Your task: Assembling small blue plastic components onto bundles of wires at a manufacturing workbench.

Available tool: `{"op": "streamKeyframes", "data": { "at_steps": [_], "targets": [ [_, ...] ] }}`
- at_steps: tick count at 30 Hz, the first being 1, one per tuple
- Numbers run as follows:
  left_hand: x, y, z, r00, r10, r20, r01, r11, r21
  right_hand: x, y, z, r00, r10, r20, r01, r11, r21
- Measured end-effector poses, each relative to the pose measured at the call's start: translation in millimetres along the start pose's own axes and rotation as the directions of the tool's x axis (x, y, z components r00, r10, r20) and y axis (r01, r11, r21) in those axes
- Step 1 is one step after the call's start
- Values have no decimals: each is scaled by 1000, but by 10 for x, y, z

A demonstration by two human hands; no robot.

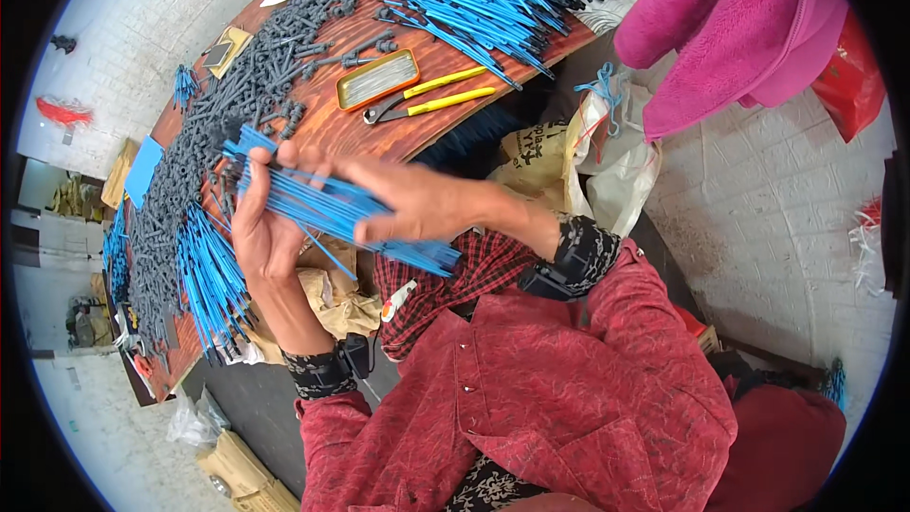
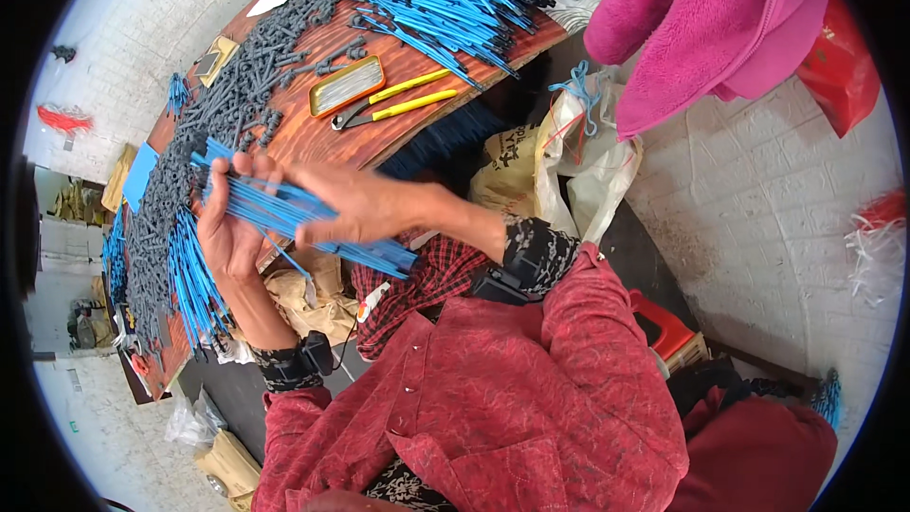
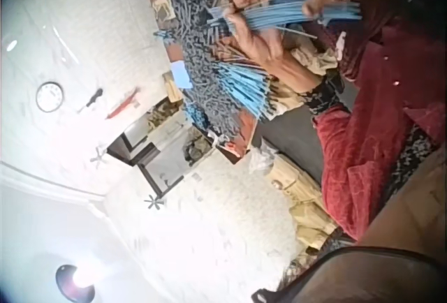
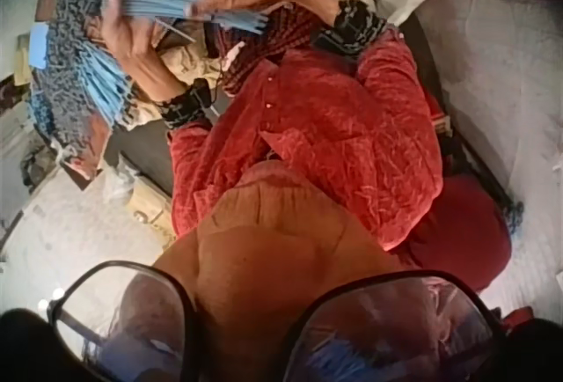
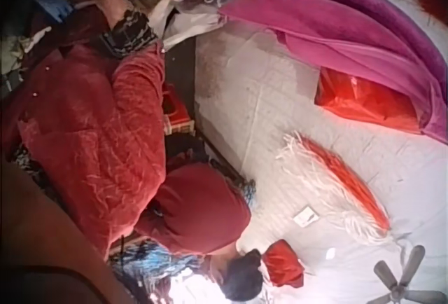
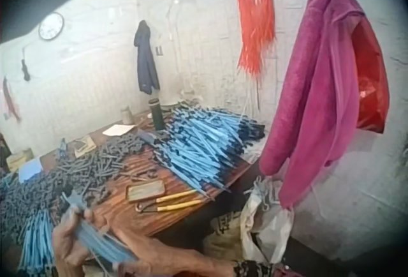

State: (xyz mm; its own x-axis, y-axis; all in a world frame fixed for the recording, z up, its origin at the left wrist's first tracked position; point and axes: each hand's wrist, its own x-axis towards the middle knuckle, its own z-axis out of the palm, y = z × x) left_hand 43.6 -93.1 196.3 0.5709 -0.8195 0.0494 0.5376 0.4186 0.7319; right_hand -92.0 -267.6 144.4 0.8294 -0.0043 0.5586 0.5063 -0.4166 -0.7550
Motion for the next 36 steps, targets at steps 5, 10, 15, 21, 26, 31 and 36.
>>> {"op": "streamKeyframes", "data": {
  "at_steps": [5,10,15,21,26,31,36],
  "targets": [
    [69,119,-326,962,147,228,-74,951,-300,-65,40,102,911,295,289,-313,950,16],
    [78,228,-697,969,239,69,-217,948,-232,-397,597,-747,889,130,-440,-442,496,-747],
    [180,125,-586,988,157,-8,-154,956,-249,-698,1156,-1303,862,155,-482,-506,213,-836],
    [189,82,-572,992,130,-1,-126,960,-251,-463,1098,-1493,794,254,-552,-607,293,-739],
    [173,79,-660,990,139,-5,-135,958,-253,-459,1117,-1436,856,301,-419,-509,350,-787],
    [145,90,-724,992,126,12,-118,949,-291,-365,1239,-1509,789,460,-407,-527,168,-833],
    [112,109,-739,990,139,-14,-137,946,-295,-223,1190,-1685,713,371,-595,-694,492,-525]
  ]
}}
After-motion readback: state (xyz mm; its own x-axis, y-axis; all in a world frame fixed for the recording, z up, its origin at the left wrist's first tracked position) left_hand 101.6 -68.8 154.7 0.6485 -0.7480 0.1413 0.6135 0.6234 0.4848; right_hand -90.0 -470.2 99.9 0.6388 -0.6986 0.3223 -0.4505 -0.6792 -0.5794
